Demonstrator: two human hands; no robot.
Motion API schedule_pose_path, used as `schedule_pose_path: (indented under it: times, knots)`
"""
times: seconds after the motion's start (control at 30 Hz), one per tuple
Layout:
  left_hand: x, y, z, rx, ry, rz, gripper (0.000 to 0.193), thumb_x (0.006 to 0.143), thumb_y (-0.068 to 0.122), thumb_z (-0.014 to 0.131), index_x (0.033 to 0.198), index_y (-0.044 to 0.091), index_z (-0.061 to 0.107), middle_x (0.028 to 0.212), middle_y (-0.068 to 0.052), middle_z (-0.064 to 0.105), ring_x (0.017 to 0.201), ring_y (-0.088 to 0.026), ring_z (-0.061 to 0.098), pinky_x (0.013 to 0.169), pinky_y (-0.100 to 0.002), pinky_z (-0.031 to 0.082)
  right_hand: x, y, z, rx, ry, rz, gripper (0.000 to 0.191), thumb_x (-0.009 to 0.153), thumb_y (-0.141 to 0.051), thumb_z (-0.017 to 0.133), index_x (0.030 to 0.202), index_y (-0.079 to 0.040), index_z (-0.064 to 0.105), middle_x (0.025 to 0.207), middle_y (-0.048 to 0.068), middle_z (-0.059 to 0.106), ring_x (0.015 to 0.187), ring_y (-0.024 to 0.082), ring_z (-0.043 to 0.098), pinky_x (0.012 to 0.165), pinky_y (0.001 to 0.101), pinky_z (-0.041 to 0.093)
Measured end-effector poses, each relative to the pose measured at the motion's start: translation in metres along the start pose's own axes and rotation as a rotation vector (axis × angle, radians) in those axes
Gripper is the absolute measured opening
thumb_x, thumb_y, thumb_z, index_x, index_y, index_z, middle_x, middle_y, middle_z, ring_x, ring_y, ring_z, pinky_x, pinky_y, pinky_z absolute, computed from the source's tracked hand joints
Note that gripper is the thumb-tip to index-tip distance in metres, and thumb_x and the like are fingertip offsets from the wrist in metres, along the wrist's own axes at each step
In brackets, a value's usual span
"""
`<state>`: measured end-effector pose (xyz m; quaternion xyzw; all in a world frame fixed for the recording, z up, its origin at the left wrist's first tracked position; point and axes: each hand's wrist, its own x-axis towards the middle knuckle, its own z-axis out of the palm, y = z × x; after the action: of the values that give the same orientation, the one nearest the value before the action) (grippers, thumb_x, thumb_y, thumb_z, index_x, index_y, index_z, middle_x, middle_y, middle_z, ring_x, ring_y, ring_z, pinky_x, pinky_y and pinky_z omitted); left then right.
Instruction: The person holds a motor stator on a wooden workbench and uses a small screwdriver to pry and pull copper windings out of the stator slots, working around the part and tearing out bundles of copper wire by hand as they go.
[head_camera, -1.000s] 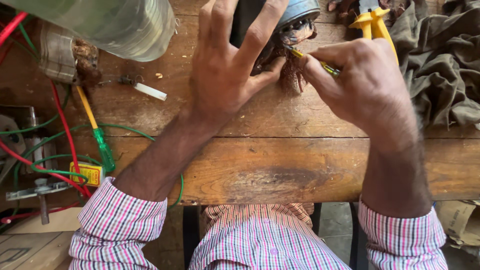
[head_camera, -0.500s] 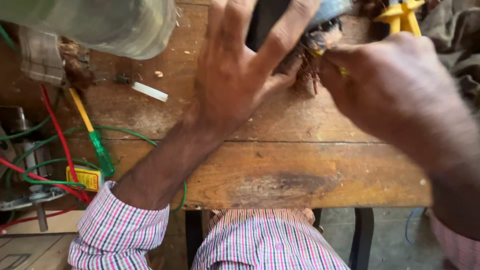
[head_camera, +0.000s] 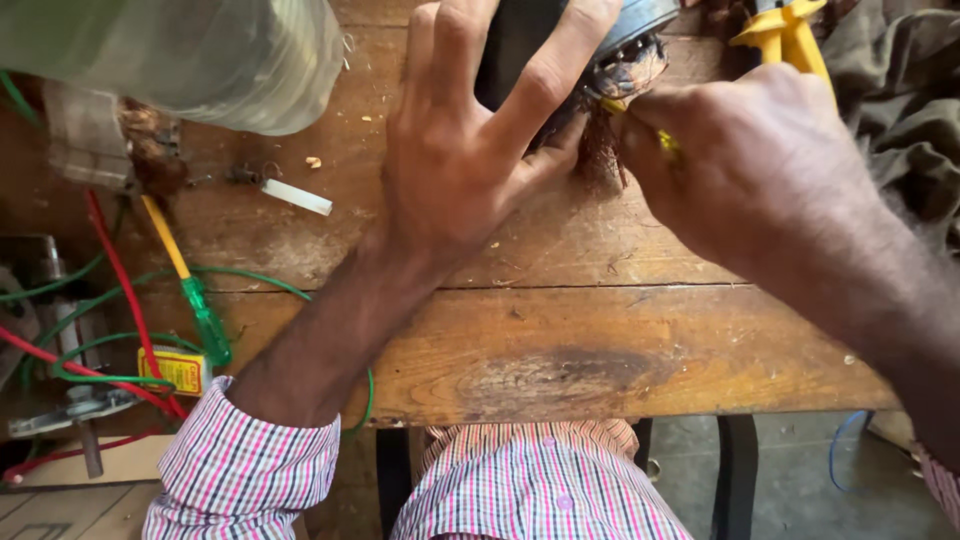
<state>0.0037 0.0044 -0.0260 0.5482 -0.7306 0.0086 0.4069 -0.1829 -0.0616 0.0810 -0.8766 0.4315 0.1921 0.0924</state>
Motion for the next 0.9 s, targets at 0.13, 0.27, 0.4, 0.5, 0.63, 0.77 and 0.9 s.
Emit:
schedule_pose_path:
  times: [0.13,0.27,0.4,0.5,0.63,0.77,0.9]
  knots:
    - [0.000,0.002,-0.005,-0.033,-0.021,-0.016,0.077,0.086,0.018,0.089,0.150,0.027,0.047,0.139,-0.008,0.045,0.120,-0.030,0.056,0.098,-0.043,0.057,-0.001,-0.002,-0.005,-0.312,-0.117,-0.093,0.023,0.106,-0.013,0.053,0.092,-0.008,0.072,0.062,0.006,0.067,0.048,0.015,0.064,0.043,0.0330,0.054]
    - [0.000,0.005,-0.006,-0.080,0.027,-0.004,0.073,0.092,0.010,0.077,0.152,0.028,0.040,0.148,-0.006,0.040,0.126,-0.026,0.054,0.103,-0.038,0.054,-0.001,-0.004,-0.004,-0.263,-0.046,-0.093,0.014,0.103,-0.014,0.057,0.101,-0.008,0.070,0.063,0.008,0.067,0.048,0.020,0.066,0.045,0.0346,0.053]
    - [0.000,0.010,-0.002,-0.149,0.026,-0.058,0.069,0.096,0.008,0.073,0.153,0.027,0.039,0.150,-0.008,0.039,0.129,-0.027,0.055,0.104,-0.038,0.053,-0.007,-0.004,0.015,-0.311,0.170,-0.143,0.016,0.099,-0.010,0.059,0.107,0.002,0.066,0.064,0.013,0.067,0.048,0.021,0.067,0.040,0.0343,0.053]
    - [-0.001,0.012,-0.002,-0.096,0.026,-0.047,0.070,0.095,0.009,0.074,0.153,0.027,0.039,0.151,-0.009,0.039,0.131,-0.030,0.052,0.107,-0.040,0.051,-0.007,0.007,0.029,-0.142,0.314,-0.224,0.011,0.098,-0.011,0.061,0.100,0.000,0.065,0.061,0.013,0.066,0.050,0.027,0.067,0.044,0.0394,0.053]
    - [0.001,0.014,-0.009,-0.057,-0.001,-0.072,0.075,0.092,0.007,0.075,0.156,0.026,0.041,0.150,-0.012,0.040,0.132,-0.033,0.051,0.109,-0.043,0.048,-0.004,0.014,0.044,0.149,0.453,-0.224,0.018,0.108,-0.018,0.063,0.096,-0.004,0.065,0.063,0.014,0.064,0.053,0.031,0.066,0.049,0.0434,0.052]
    - [0.008,0.015,-0.014,-0.114,-0.009,-0.073,0.080,0.090,0.002,0.074,0.157,0.026,0.039,0.151,-0.013,0.038,0.133,-0.035,0.050,0.110,-0.043,0.047,-0.007,0.012,0.048,-0.099,0.522,-0.225,0.017,0.099,-0.016,0.063,0.098,0.001,0.066,0.066,0.013,0.066,0.049,0.028,0.066,0.043,0.0399,0.053]
    - [0.010,0.017,-0.015,-0.146,-0.002,-0.056,0.078,0.092,-0.001,0.074,0.155,0.026,0.036,0.152,-0.013,0.037,0.135,-0.035,0.048,0.111,-0.042,0.045,0.002,0.017,0.034,0.044,0.410,-0.201,0.018,0.101,-0.019,0.063,0.104,-0.006,0.075,0.065,0.014,0.067,0.051,0.029,0.067,0.055,0.0422,0.056]
